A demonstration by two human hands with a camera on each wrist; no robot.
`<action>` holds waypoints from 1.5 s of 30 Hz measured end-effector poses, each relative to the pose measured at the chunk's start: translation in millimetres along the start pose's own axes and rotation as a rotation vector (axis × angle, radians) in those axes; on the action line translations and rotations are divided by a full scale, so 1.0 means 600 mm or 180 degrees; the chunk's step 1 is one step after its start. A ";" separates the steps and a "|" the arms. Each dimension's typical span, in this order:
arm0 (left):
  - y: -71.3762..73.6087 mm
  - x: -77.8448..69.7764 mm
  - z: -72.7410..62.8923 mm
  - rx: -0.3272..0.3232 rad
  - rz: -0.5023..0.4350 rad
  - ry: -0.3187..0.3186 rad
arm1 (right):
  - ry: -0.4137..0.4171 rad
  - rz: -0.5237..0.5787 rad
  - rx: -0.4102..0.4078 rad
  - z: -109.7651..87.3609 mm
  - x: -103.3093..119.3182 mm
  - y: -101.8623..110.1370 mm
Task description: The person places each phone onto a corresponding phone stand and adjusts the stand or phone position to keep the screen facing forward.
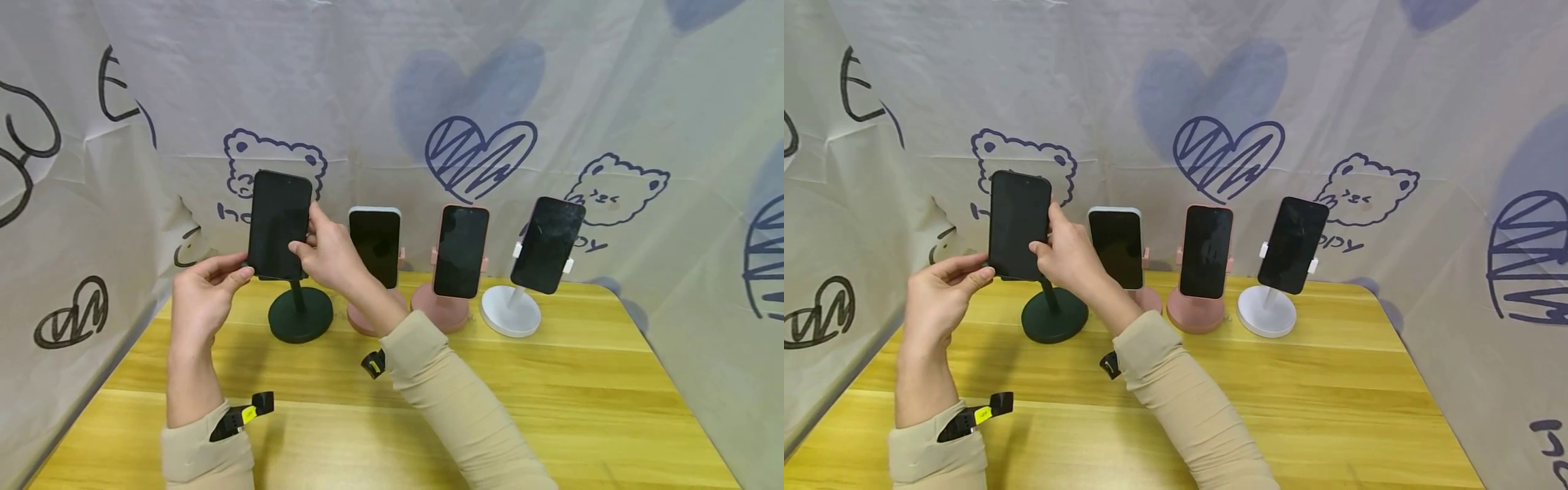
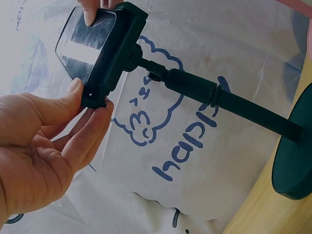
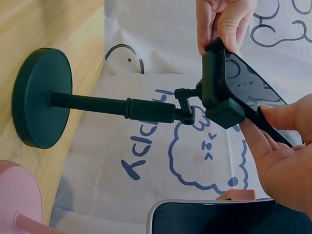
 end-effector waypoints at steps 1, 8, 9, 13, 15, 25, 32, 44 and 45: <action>0.000 0.000 0.000 0.0001 0.0005 0.0013 | 0.0016 0.0065 -0.0010 0.000 0.000 0.000; 0.002 0.002 0.002 0.0035 -0.0007 0.0033 | 0.0145 0.0486 -0.0279 0.007 0.005 0.004; 0.002 0.002 0.002 0.0034 0.0001 0.0025 | 0.0158 0.0497 -0.0343 0.008 0.005 0.005; 0.001 -0.001 0.001 0.0059 0.0031 -0.0004 | 0.0196 0.0417 -0.0549 0.012 0.010 0.010; -0.001 -0.001 0.001 0.0107 0.0041 -0.0007 | 0.0173 0.0354 -0.0590 0.012 0.012 0.010; -0.014 0.005 0.002 0.0719 -0.0493 -0.0114 | 0.0235 0.0115 -0.0465 0.016 0.011 0.012; -0.014 0.006 0.000 0.0637 -0.0578 -0.0012 | 0.0321 -0.0188 -0.0360 0.019 0.012 0.003; -0.015 0.004 0.001 0.0584 -0.0467 -0.0082 | 0.0179 0.0128 -0.0213 0.018 0.003 -0.003; -0.014 0.004 0.001 0.0574 -0.0454 -0.0083 | 0.0169 0.0112 -0.0196 0.018 0.003 -0.003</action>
Point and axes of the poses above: each hand's wrist, its own z-axis towards the middle knuckle, its own y-axis out of the back of the hand, x = y × z, the point moved 6 cm from there along z, towards the middle knuckle, and after that the axes turned 11 degrees about -z, right-handed, at the moved point
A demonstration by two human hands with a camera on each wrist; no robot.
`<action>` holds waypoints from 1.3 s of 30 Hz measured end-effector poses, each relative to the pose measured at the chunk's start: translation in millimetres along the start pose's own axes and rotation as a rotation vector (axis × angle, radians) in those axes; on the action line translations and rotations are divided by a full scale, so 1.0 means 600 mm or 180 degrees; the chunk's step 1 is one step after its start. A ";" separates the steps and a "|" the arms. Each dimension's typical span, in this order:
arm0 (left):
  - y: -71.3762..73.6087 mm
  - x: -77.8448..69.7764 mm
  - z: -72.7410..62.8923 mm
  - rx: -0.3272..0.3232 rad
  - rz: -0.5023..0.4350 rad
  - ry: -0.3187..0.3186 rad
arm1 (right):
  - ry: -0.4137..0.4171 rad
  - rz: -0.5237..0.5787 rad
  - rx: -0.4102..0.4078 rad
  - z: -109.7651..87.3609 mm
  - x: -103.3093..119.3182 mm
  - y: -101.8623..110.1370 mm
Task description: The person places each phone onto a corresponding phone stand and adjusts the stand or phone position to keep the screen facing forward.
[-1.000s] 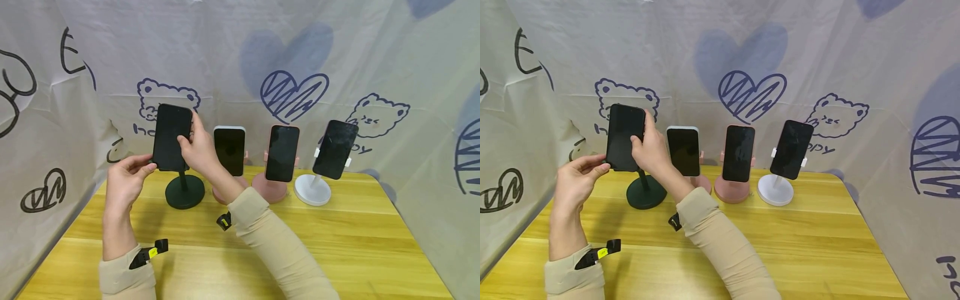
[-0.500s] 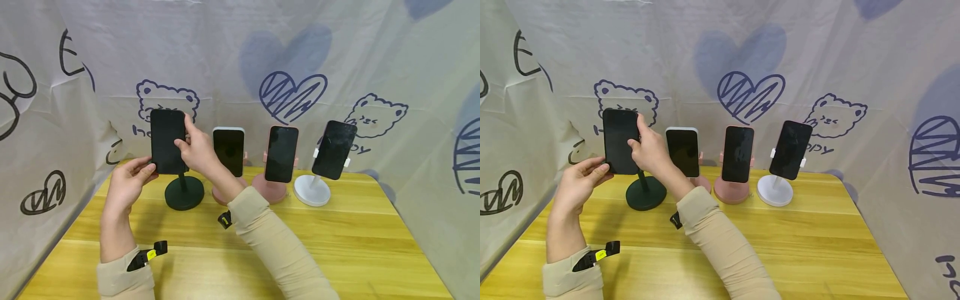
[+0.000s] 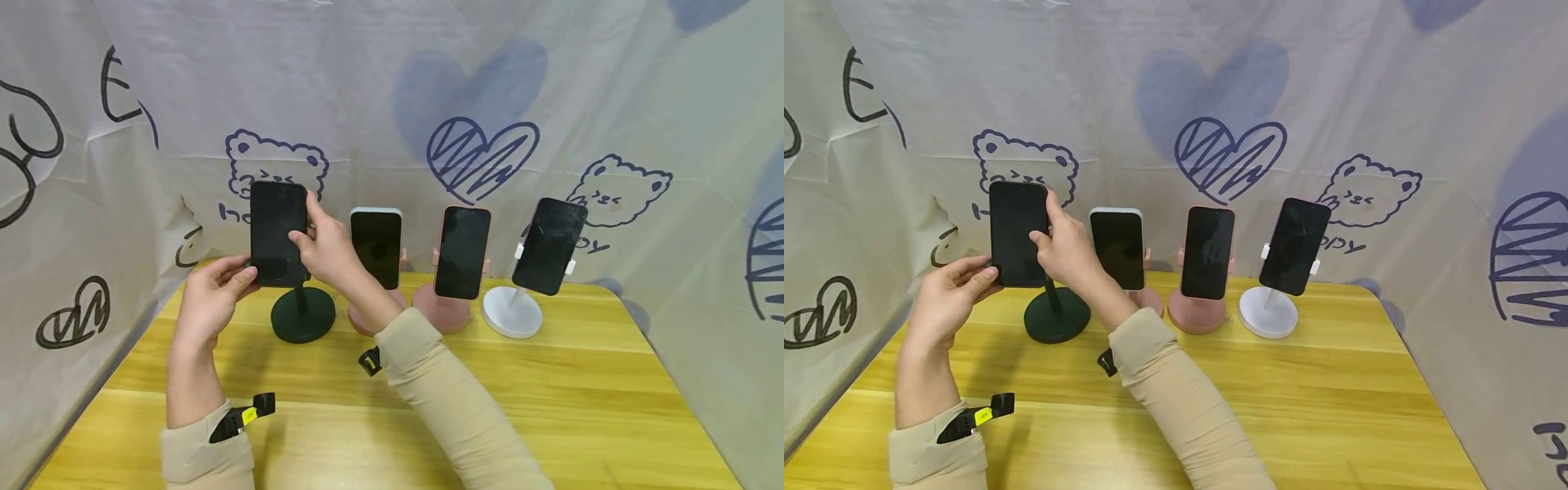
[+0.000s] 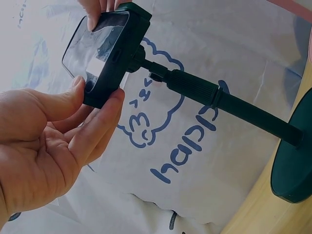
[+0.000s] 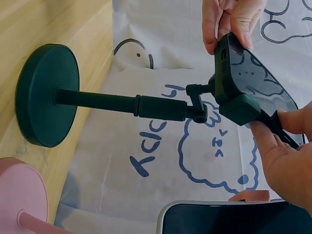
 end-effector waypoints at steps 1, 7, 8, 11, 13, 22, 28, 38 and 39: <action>0.000 0.000 -0.001 -0.0010 0.0013 0.0001 | -0.0006 -0.0017 0.0013 0.000 0.000 -0.001; -0.001 0.000 -0.001 -0.0025 0.0053 -0.0005 | 0.0048 -0.0182 -0.0016 0.001 0.001 0.000; -0.001 0.000 -0.001 -0.0018 0.0052 -0.0008 | 0.0047 -0.0190 -0.0019 0.001 0.001 0.000; -0.001 -0.001 -0.002 -0.0012 0.0073 -0.0007 | 0.0047 -0.0180 -0.0011 0.000 0.000 0.000; -0.001 -0.002 -0.003 -0.0010 0.0104 0.0000 | 0.0058 -0.0193 -0.0007 0.000 0.000 0.000; 0.000 -0.004 -0.005 -0.0016 0.0207 0.0011 | 0.0044 -0.0155 0.0000 -0.006 -0.002 -0.002; 0.000 -0.001 -0.006 -0.0042 0.0266 0.0063 | 0.0086 -0.0126 -0.0018 -0.011 -0.003 -0.004; -0.002 -0.001 -0.004 -0.0087 0.0301 0.0060 | 0.0115 -0.0147 0.0024 -0.022 -0.012 -0.014; -0.001 -0.001 -0.004 -0.0089 0.0296 0.0061 | 0.0123 -0.0161 0.0016 -0.022 -0.012 -0.014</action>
Point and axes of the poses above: each hand's wrist, its own z-axis towards the middle knuckle, its own y-axis out of the back of the hand, x = y × z, the point moved 6 cm from there along z, towards the middle knuckle, and after that the axes turned 11 degrees about -z, right-handed, at the moved point
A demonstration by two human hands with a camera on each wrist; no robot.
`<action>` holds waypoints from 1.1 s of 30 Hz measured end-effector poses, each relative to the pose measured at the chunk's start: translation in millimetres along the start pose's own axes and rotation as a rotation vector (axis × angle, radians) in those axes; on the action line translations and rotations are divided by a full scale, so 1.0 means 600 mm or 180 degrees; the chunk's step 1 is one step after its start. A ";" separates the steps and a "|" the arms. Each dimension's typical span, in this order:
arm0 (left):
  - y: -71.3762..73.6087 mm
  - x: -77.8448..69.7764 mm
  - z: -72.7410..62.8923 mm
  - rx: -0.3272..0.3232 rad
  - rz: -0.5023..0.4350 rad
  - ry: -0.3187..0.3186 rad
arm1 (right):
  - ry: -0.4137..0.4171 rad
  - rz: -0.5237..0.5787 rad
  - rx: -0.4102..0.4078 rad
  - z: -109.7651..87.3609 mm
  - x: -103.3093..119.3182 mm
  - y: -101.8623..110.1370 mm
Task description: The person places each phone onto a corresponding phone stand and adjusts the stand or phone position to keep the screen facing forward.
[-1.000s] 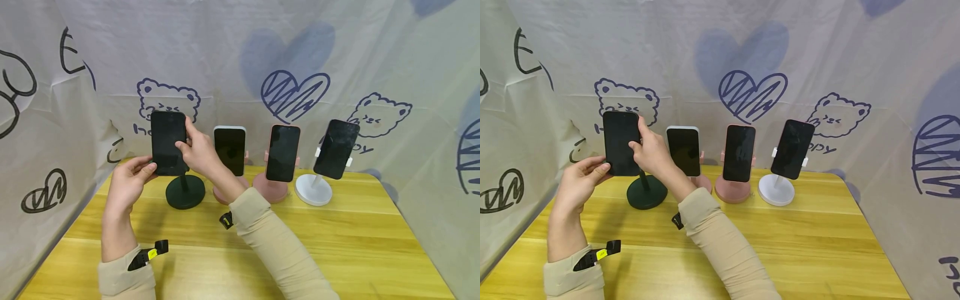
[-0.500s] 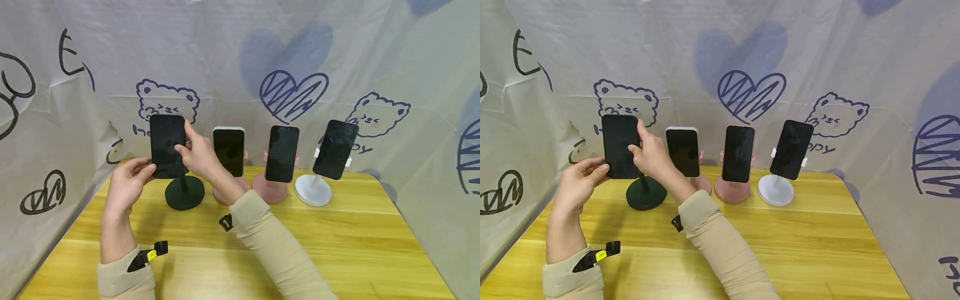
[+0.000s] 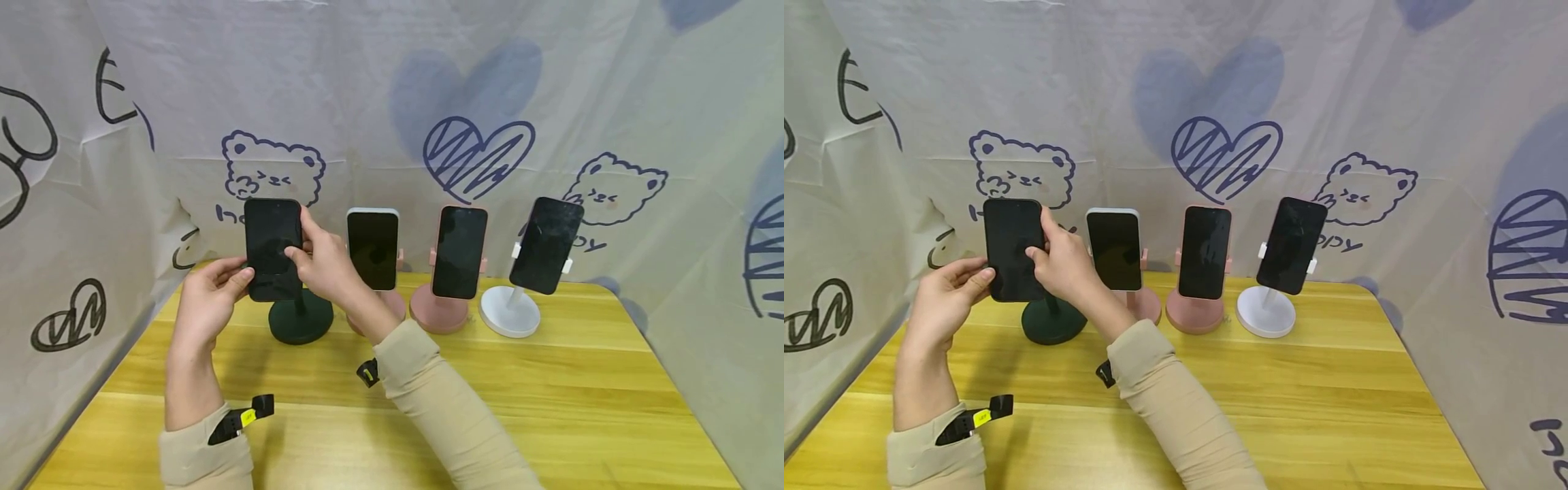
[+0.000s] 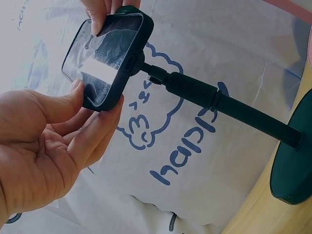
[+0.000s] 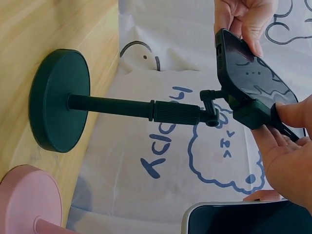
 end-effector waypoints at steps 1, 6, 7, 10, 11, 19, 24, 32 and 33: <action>0.001 0.000 0.000 -0.0002 0.0002 0.0005 | 0.0009 -0.0001 -0.0007 -0.001 0.000 0.000; 0.000 0.004 -0.001 -0.0015 -0.0007 0.0064 | 0.0039 0.0002 -0.0013 -0.002 -0.001 -0.002; 0.000 0.004 -0.001 -0.0017 -0.0009 0.0069 | 0.0042 0.0005 -0.0003 -0.002 -0.002 -0.002; -0.001 0.004 0.000 -0.0026 0.0009 0.0062 | 0.0049 0.0026 0.0018 -0.004 -0.004 -0.003; -0.002 0.003 0.000 -0.0029 0.0014 0.0060 | 0.0048 0.0029 0.0027 -0.005 -0.005 -0.003; -0.005 0.000 0.002 -0.0035 0.0030 0.0073 | -0.0001 -0.0024 0.0145 -0.015 -0.016 -0.014; -0.005 0.002 0.002 -0.0028 0.0018 0.0112 | -0.0009 -0.0166 0.0094 -0.021 -0.016 -0.015; -0.005 0.002 0.001 -0.0056 0.0017 0.0166 | 0.0013 -0.0475 -0.0026 -0.026 -0.014 -0.016; -0.006 0.002 0.002 -0.0053 0.0010 0.0163 | 0.0018 -0.0469 -0.0054 -0.027 -0.015 -0.016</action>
Point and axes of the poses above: each hand's wrist, its own z-axis towards the middle knuckle, its own y-axis out of the back of the hand, x = y × z, the point moved 6 cm from there along z, towards the middle knuckle, and after that the axes turned 11 degrees about -z, right-handed, at the moved point
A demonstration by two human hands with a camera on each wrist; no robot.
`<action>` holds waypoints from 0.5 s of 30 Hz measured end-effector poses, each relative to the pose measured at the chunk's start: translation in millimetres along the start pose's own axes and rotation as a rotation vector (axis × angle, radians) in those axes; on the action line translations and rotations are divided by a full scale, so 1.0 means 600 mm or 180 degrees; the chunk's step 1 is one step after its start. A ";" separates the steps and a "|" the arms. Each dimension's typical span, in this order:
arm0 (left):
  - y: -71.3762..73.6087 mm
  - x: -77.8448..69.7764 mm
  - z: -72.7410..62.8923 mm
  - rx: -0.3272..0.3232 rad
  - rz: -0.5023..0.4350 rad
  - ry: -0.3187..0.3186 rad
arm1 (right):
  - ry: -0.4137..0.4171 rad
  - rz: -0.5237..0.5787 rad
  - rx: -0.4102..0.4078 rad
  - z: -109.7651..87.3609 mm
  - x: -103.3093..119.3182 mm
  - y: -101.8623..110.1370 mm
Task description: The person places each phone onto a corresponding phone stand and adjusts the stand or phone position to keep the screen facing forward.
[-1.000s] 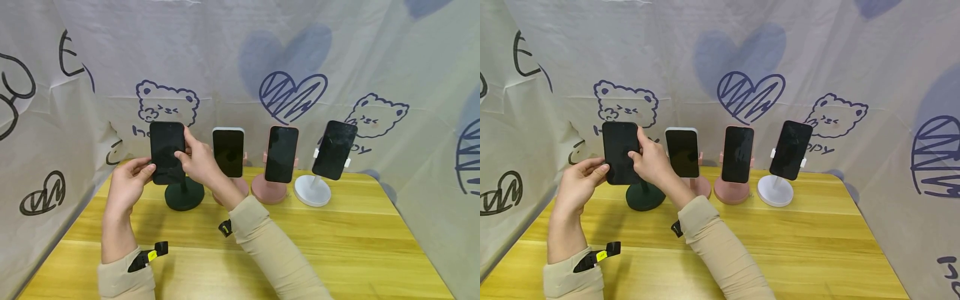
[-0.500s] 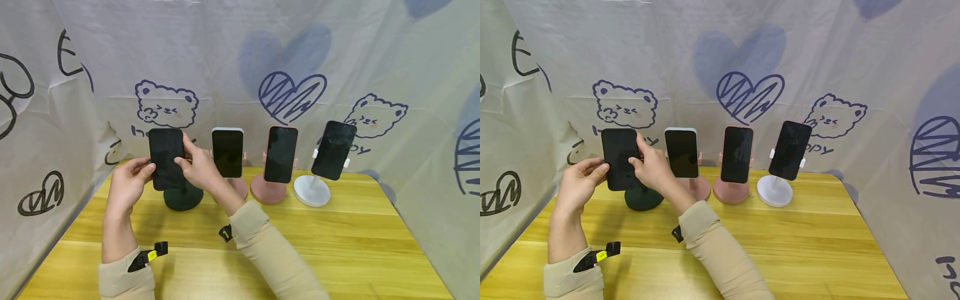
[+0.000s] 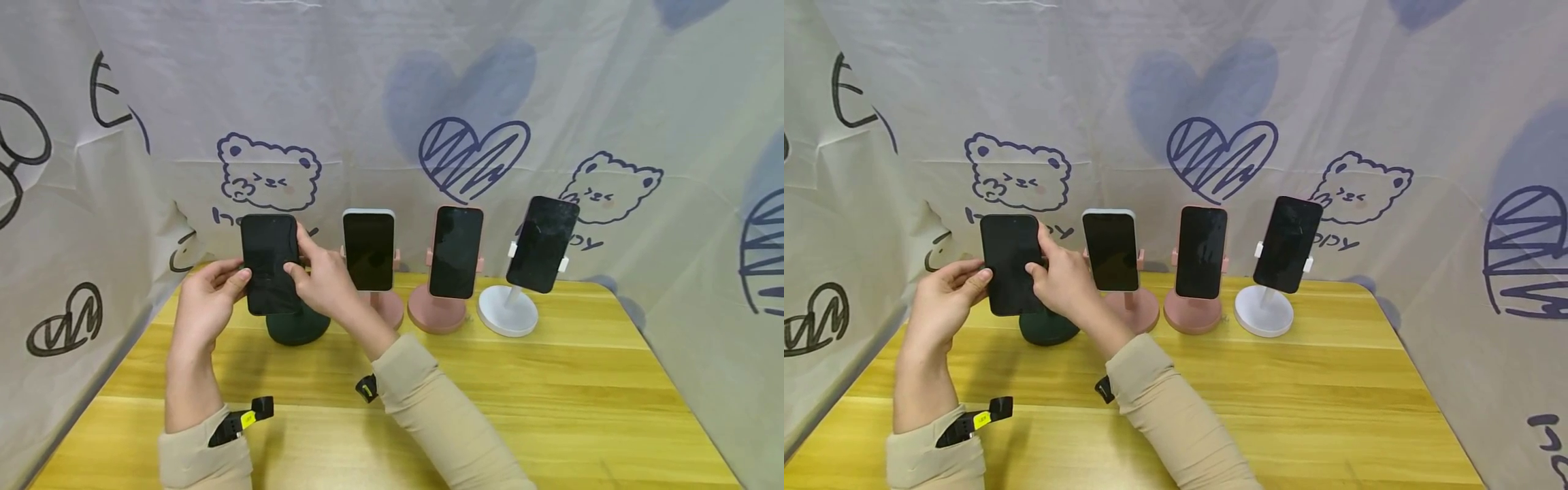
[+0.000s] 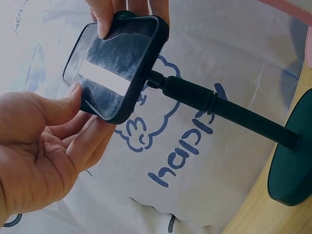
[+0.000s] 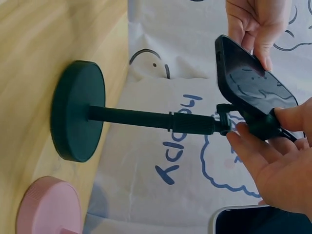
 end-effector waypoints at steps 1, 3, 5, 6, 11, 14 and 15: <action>-0.001 0.000 0.000 0.0003 -0.0008 0.0000 | -0.0001 0.0016 -0.0021 -0.001 -0.001 -0.002; -0.002 0.000 0.001 0.0012 -0.0007 -0.0003 | 0.0014 0.0052 -0.0075 -0.004 -0.002 -0.006; -0.004 0.001 0.002 0.0027 -0.0017 0.0003 | 0.0046 0.0111 -0.0133 -0.007 -0.004 -0.009; -0.004 0.002 0.002 0.0041 -0.0015 0.0012 | 0.0058 0.0110 -0.0153 -0.008 -0.005 -0.010; -0.005 0.005 0.002 0.0130 0.0017 -0.0003 | 0.0124 0.0094 -0.0216 -0.022 -0.007 -0.010; -0.004 0.003 0.003 0.0139 0.0139 -0.0058 | 0.0317 -0.0002 -0.0341 -0.040 -0.006 0.001; -0.003 0.001 0.003 0.0118 0.0189 -0.0085 | 0.0434 -0.0052 -0.0443 -0.048 -0.005 0.008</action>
Point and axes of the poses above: each hand's wrist, its own z-axis towards the middle knuckle, its own y-axis out of the back of the hand, x = y × z, the point moved 6 cm from there along z, towards the middle knuckle, and after that the axes turned 11 degrees about -z, right-handed, at the moved point
